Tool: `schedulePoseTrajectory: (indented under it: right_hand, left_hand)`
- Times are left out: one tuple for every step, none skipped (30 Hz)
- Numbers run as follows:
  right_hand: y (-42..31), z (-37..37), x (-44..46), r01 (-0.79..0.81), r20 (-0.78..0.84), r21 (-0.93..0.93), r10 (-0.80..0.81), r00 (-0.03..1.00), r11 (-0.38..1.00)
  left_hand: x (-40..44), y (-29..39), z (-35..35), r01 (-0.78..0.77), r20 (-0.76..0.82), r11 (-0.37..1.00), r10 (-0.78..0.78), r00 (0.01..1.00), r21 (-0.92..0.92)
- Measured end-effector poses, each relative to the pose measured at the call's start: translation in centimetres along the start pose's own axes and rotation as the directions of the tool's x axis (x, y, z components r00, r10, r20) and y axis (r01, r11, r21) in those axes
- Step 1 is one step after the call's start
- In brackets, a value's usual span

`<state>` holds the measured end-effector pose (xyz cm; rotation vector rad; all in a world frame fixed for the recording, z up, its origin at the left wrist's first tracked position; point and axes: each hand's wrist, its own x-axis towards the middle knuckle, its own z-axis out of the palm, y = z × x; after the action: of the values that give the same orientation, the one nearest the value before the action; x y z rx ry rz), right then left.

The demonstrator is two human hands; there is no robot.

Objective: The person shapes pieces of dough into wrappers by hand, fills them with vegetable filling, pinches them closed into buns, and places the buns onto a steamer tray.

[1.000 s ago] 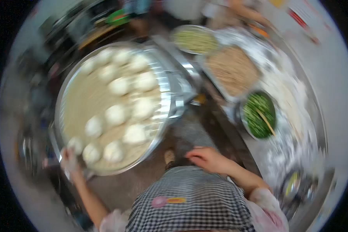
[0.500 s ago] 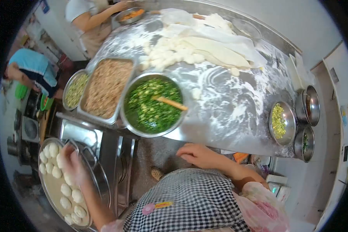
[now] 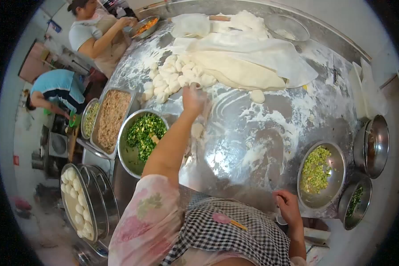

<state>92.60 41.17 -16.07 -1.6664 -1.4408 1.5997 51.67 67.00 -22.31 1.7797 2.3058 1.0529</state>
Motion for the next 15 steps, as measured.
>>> schedulePoseTrajectory:
  right_hand:
    - [1.1, 0.0, 0.0, 0.042, -0.018, -0.018, -0.042, 0.999, 0.999]
    - [2.4, 0.2, 0.0, 0.078, -0.036, -0.04, -0.08, 0.996, 0.996]
    - [3.1, 0.1, -0.1, 0.11, -0.055, -0.071, -0.114, 0.992, 0.991]
    - [3.1, 0.0, -0.1, 0.117, -0.048, -0.103, -0.122, 0.991, 0.988]
    - [3.0, -0.1, -0.1, 0.12, -0.038, -0.135, -0.126, 0.991, 0.984]
    - [2.8, -0.1, -0.3, 0.117, -0.023, -0.169, -0.122, 0.992, 0.979]
    - [2.4, 0.0, -0.5, 0.062, -0.043, -0.131, -0.068, 0.997, 0.99]
    - [1.8, 0.2, -0.2, 0.009, -0.053, -0.091, -0.014, 0.998, 0.996]
    - [1.0, 0.4, 0.4, -0.04, -0.059, -0.052, 0.037, 0.998, 0.998]
    - [-0.4, 0.1, 1.3, 0.003, 0.011, -0.079, -0.002, 1.0, 0.997]
    - [-1.4, 0.1, 2.1, 0.009, 0.035, -0.09, -0.006, 0.999, 0.996]
    - [-2.1, 0.3, 2.9, 0.02, 0.06, -0.098, -0.014, 0.998, 0.995]
    - [-2.6, 0.4, 3.6, 0.031, 0.081, -0.102, -0.022, 0.996, 0.994]
    - [-2.4, 0.7, 4.5, 0.103, 0.091, -0.138, -0.091, 0.992, 0.985]
    - [-1.8, 1.1, 5.3, 0.174, 0.1, -0.173, -0.159, 0.982, 0.969]
  left_hand:
    - [1.2, -0.3, 0.7, -0.011, 0.001, 0.998, 0.011, 1.0, 0.055]
    - [2.2, -0.5, 1.2, -0.019, 0.006, 0.994, 0.019, 1.0, 0.107]
    - [2.7, -0.4, 1.5, -0.023, 0.012, 0.988, 0.022, 1.0, 0.152]
    - [3.6, -0.6, 1.6, -0.029, 0.108, 0.983, 0.009, 0.994, 0.18]
    - [4.7, -1.7, 2.4, -0.057, 0.098, 0.981, 0.039, 0.994, 0.186]
    - [6.0, -3.3, 3.7, -0.08, 0.094, 0.978, 0.062, 0.994, 0.193]
    - [6.8, -4.7, 4.7, -0.095, 0.093, 0.974, 0.077, 0.993, 0.204]
    - [8.2, -5.5, 4.5, 0.011, 0.205, 0.995, -0.031, 0.978, 0.097]
    - [9.0, -4.8, 3.0, 0.134, 0.317, 0.991, -0.129, 0.94, 0.006]
    - [8.8, -4.0, 1.7, 0.289, 0.371, 0.94, -0.207, 0.905, -0.179]
    - [8.4, -1.7, -0.4, 0.437, 0.428, 0.83, -0.274, 0.861, -0.347]
    - [7.1, 0.5, -2.6, 0.313, 0.378, 0.849, -0.147, 0.914, -0.426]
    - [4.5, 3.1, -4.8, 0.127, 0.265, 0.911, -0.021, 0.964, -0.391]
    - [1.0, 5.3, -6.5, -0.063, 0.162, 0.941, 0.123, 0.979, -0.331]
    - [-3.2, 6.5, -7.6, -0.233, 0.112, 0.926, 0.276, 0.955, -0.296]
